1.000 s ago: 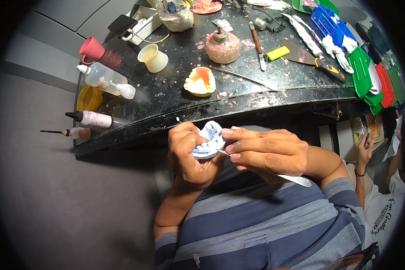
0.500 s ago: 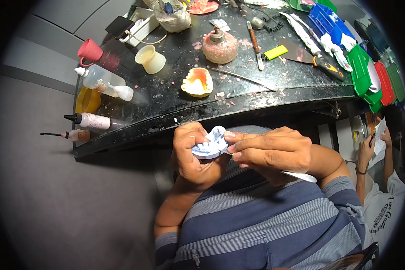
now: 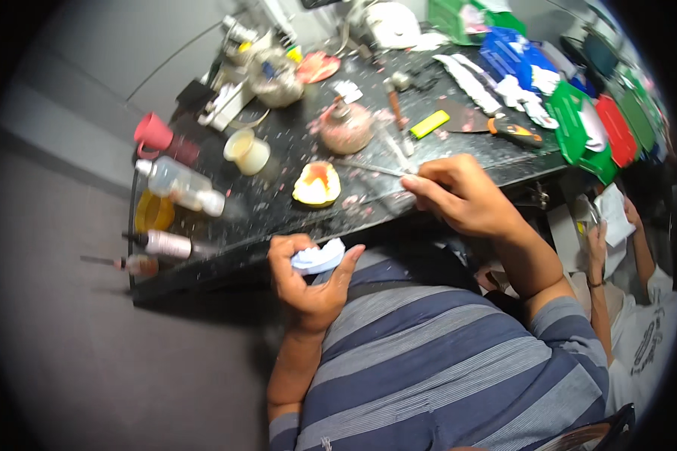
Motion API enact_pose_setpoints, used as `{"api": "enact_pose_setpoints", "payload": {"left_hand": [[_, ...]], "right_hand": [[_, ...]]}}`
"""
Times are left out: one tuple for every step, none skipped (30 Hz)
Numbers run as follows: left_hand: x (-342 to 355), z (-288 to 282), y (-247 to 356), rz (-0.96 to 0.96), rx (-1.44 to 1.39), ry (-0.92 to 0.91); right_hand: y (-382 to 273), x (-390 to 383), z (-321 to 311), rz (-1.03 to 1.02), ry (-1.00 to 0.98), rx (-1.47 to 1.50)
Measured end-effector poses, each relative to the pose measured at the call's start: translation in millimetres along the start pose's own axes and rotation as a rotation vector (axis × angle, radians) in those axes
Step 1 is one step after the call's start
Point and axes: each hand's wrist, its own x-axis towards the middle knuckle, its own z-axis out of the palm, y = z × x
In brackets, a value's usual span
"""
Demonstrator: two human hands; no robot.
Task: The person takes a dental mold from a storage box and carves and details the cast using a metal tool.
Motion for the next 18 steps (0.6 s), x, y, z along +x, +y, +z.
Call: {"api": "enact_pose_setpoints", "payload": {"left_hand": [[1.7, -0.9, 5.1, 0.017, 0.054, -0.018], [2.4, -1.9, 4.8, 0.028, 0.049, -0.04], [3.3, -1.0, 2.8, 0.042, 0.047, -0.063], [0.8, -2.3, 1.8, 0.031, -0.029, -0.07], [2.2, -5.6, 0.0, 0.019, -0.094, -0.07], [2.3, -5.5, 3.8, -0.03, -0.183, -0.062], [2.1, -7.4, 7.5, -0.054, -0.246, -0.052], [-0.3, -10.6, 6.9, -0.121, -0.366, -0.023], [-2.3, -14.5, 2.5, -0.186, -0.487, 0.006], [-3.8, -18.6, -1.3, -0.224, -0.546, 0.021], [-6.2, -20.4, -9.6, -0.227, -0.621, 0.043], [-7.9, -23.6, -11.8, -0.25, -0.637, 0.063], [-10.9, -25.4, -13.9, -0.278, -0.661, 0.086], [-15.7, -31.8, -18.0, -0.268, -0.655, 0.076], [-18.3, -37.0, -12.2, -0.316, -0.622, 0.085], [-19.6, -43.9, -14.7, -0.338, -0.631, 0.087], [-25.2, -52.2, -16.5, -0.347, -0.614, 0.108], [-27.9, -59.8, -20.4, -0.342, -0.581, 0.116]], "right_hand": [[10.2, 4.9, -4.7, -0.017, 0.023, -0.025], [14.6, 7.0, -13.6, -0.086, 0.066, -0.291], [15.2, 0.4, -17.4, -0.286, 0.267, -0.349], [8.4, -8.7, -26.6, -0.441, 0.449, -0.491], [1.4, -14.5, -35.5, -0.602, 0.627, -0.628], [-1.1, -31.3, -50.2, -0.521, 0.625, -0.59], [-0.2, -48.5, -71.3, -0.44, 0.55, -0.588], [12.7, -62.6, -92.0, -0.268, 0.447, -0.623], [10.9, -76.2, -112.4, 0.09, 0.201, -0.565], [35.4, -88.5, -128.6, 0.171, 0.054, -0.657], [60.7, -105.5, -138.4, 0.311, -0.002, -0.91], [95.2, -127.3, -137.4, 0.371, 0.114, -1.053], [118.6, -143.1, -136.7, 0.516, 0.26, -0.979], [125.1, -147.7, -138.1, 0.705, 0.32, -0.848], [169.2, -162.9, -132.8, 0.579, 0.574, -0.876], [190.0, -172.9, -133.6, 0.465, 0.602, -0.809], [216.5, -166.2, -129.3, 0.324, 0.615, -0.724], [234.6, -158.7, -115.6, 0.209, 0.764, -0.559]]}}
